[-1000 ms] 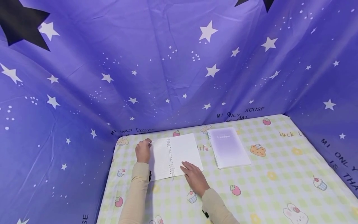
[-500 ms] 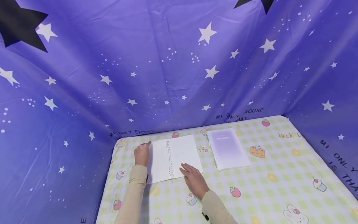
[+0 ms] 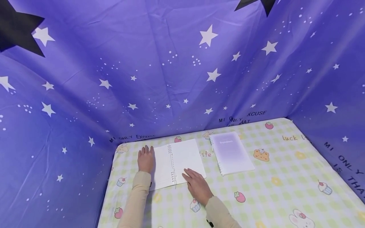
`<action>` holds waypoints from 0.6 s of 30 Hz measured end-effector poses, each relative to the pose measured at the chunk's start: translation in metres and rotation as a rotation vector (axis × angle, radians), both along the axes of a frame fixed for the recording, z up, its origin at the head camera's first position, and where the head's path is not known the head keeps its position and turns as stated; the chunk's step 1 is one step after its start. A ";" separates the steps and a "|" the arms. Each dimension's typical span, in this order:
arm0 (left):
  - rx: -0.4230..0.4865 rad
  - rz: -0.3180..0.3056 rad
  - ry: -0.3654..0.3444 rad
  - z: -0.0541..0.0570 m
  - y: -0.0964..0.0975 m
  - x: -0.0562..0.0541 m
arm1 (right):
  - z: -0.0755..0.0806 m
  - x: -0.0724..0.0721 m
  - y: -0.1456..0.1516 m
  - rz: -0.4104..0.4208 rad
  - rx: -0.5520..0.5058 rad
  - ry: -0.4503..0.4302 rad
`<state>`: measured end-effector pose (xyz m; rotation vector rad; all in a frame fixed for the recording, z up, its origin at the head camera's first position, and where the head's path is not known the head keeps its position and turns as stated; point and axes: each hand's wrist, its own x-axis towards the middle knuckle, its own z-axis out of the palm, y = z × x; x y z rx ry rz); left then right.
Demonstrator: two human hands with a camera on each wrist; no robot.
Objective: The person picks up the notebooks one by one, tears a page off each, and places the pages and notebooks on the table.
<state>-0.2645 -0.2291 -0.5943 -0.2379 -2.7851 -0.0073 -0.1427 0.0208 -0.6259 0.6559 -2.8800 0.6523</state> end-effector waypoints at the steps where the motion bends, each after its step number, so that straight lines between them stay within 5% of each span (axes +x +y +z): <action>1: 0.005 0.011 -0.019 -0.001 0.001 0.000 | 0.000 0.000 0.000 0.001 0.005 -0.001; 11: 0.005 0.049 -0.140 -0.006 -0.001 0.001 | -0.001 -0.001 -0.001 0.016 0.014 0.020; 18: -0.002 -0.022 0.016 -0.007 0.003 -0.002 | -0.003 -0.002 0.000 0.002 -0.029 -0.005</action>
